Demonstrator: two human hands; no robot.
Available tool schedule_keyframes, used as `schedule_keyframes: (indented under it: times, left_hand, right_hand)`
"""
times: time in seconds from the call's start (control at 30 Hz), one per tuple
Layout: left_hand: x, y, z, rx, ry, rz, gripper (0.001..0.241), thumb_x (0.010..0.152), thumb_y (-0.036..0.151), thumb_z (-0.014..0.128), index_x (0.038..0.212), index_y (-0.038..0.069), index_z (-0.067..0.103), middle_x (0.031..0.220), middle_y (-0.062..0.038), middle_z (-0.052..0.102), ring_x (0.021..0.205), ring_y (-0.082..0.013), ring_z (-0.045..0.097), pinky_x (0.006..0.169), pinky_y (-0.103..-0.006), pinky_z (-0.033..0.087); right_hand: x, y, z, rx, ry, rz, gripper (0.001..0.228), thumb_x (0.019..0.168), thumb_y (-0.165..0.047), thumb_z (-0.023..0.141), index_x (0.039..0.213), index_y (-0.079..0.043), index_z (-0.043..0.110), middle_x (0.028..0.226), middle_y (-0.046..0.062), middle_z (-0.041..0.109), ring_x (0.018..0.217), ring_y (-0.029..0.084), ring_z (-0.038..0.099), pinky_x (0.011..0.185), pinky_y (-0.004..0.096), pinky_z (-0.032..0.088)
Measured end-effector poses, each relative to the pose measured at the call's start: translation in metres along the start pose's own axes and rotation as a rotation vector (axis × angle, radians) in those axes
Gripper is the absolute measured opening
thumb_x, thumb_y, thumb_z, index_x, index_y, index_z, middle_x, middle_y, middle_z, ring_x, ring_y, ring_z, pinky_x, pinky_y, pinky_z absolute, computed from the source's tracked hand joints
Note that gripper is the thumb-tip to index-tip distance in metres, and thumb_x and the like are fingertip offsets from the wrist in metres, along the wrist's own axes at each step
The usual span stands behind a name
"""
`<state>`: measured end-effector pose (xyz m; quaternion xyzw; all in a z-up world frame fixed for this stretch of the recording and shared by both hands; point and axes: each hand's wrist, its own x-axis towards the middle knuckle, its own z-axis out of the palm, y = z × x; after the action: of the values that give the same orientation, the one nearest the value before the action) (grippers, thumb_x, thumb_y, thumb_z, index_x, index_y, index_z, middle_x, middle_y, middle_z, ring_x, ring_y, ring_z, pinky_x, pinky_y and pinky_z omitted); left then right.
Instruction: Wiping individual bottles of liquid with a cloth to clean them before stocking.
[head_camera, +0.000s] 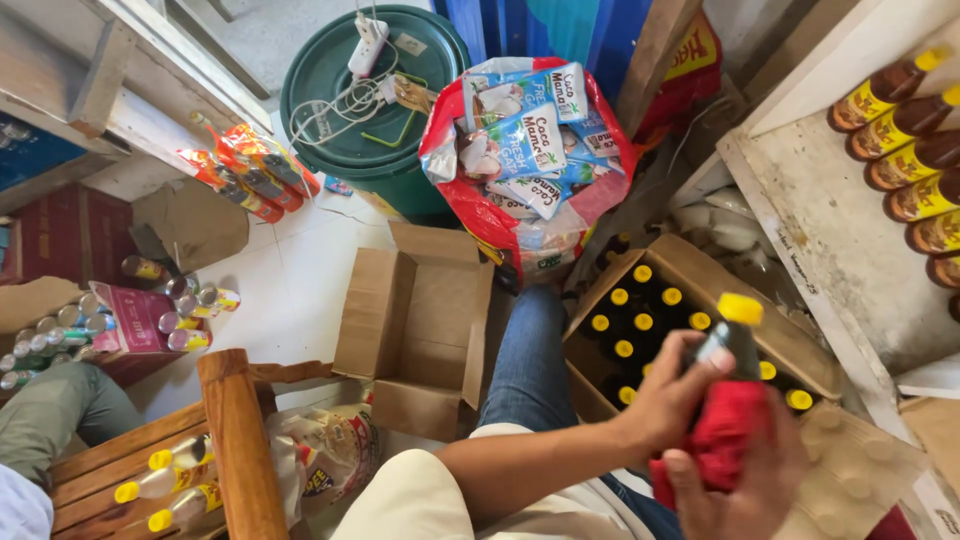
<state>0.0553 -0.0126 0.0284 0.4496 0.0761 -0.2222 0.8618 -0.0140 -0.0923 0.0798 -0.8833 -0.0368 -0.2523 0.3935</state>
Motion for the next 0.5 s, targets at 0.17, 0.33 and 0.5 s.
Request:
schedule_keyframes:
  times: [0.17, 0.33, 0.5]
  left_hand:
    - [0.002, -0.01, -0.002, 0.05, -0.142, 0.057, 0.055, 0.103, 0.044, 0.065, 0.137, 0.004, 0.049, 0.112, -0.006, 0.057, 0.101, -0.0134, 0.053, 0.09, -0.0301, 0.047]
    - [-0.025, -0.024, -0.004, 0.466, -0.204, 0.315, 0.051, 0.107, 0.043, 0.063, 0.134, 0.0, 0.057, 0.119, -0.014, 0.058, 0.112, -0.0232, 0.058, 0.102, -0.036, 0.048]
    - [-0.038, 0.006, 0.006, 0.551, -0.192, 0.357, 0.052, 0.107, 0.044, 0.061, 0.138, 0.002, 0.057, 0.117, -0.018, 0.064, 0.116, -0.0281, 0.063, 0.1, -0.0364, 0.049]
  right_hand:
    - [-0.022, 0.022, 0.005, 0.28, 0.052, 0.224, 0.089, 0.103, -0.063, 0.062, 0.158, 0.002, 0.038, 0.148, 0.016, 0.053, 0.132, 0.03, 0.055, 0.114, 0.039, 0.045]
    - [-0.02, 0.079, -0.014, 0.782, 0.106, 0.493, 0.096, 0.098, -0.073, 0.054, 0.159, -0.001, 0.034, 0.143, 0.011, 0.054, 0.126, 0.021, 0.057, 0.107, 0.036, 0.048]
    - [-0.043, 0.124, -0.011, 0.739, 0.206, 0.543, 0.081, 0.104, -0.069, 0.052, 0.145, 0.0, 0.041, 0.127, 0.01, 0.056, 0.109, 0.019, 0.058, 0.097, 0.033, 0.051]
